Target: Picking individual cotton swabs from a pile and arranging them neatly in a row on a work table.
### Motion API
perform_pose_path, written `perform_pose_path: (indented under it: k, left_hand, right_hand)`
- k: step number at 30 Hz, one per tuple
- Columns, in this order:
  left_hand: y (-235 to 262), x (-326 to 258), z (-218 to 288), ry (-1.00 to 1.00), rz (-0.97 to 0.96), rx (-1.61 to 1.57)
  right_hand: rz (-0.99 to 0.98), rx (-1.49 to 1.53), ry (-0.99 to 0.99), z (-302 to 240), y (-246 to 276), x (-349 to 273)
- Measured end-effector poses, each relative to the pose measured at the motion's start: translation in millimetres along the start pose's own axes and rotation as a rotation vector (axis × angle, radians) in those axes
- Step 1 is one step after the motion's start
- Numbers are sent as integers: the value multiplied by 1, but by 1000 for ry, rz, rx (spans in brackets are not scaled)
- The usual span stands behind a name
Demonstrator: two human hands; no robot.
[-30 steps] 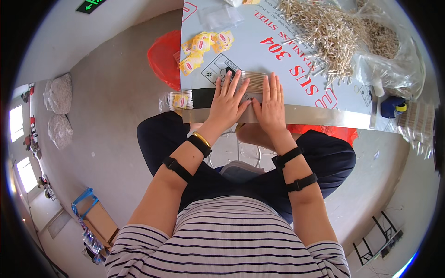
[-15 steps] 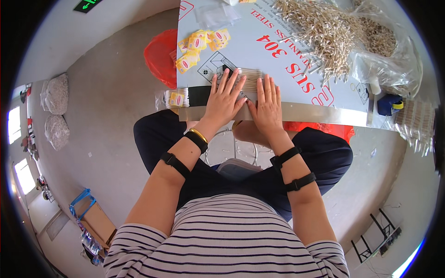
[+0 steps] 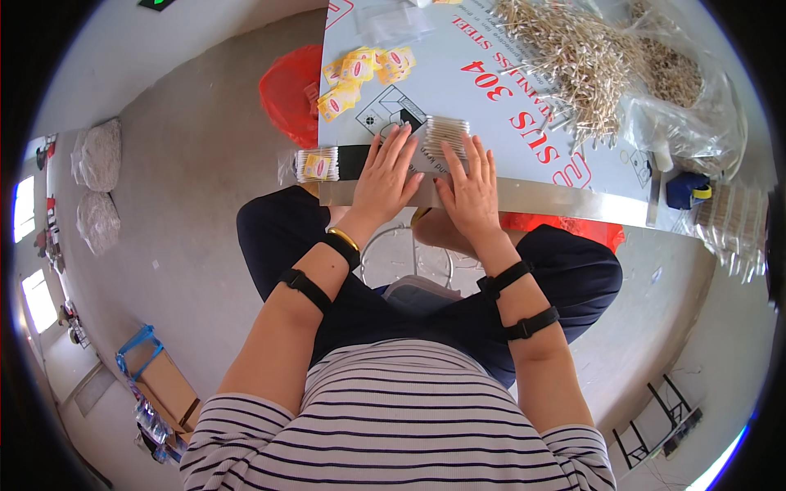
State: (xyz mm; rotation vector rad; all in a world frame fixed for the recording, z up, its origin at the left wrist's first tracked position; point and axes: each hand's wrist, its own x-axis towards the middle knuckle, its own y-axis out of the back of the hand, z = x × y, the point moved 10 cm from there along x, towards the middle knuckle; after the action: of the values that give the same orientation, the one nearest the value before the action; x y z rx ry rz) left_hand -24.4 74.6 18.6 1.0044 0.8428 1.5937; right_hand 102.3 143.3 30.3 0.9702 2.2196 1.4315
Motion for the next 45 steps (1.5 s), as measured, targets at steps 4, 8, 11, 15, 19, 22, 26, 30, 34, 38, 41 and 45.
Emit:
perform_pose_path:
  k: [4,8,11,15,19,22,26,30,34,38,41,45]
  left_hand:
    - [1,1,-2,22,12,-4]
    - [3,-1,-2,24,28,-17]
    - [2,-1,-2,22,36,-7]
    - [3,-1,-2,28,42,-12]
    - [2,-1,-1,27,37,-3]
    - [1,-1,-2,31,39,-5]
    - [0,-2,-3,37,22,0]
    - [-2,-2,-3,37,16,16]
    - [-3,-3,-4,34,10,24]
    - [-3,-3,-3,32,6,28]
    - [-3,-4,-2,32,11,28]
    - [-2,-3,-2,29,21,36]
  right_hand:
    - [76,26,63,-13,8,5]
    - [139,33,89,-17,12,8]
    - [132,34,82,-15,9,9]
    - [134,36,83,-14,7,11]
    - [130,43,70,-10,5,13]
    - [124,49,66,-10,6,14]
    - [107,93,44,-8,9,20]
    - [115,84,62,-8,8,26]
    - [101,69,56,-8,4,29]
    - [96,79,51,-6,3,31]
    - [110,35,70,-9,6,30]
    - [111,32,70,-9,6,31]
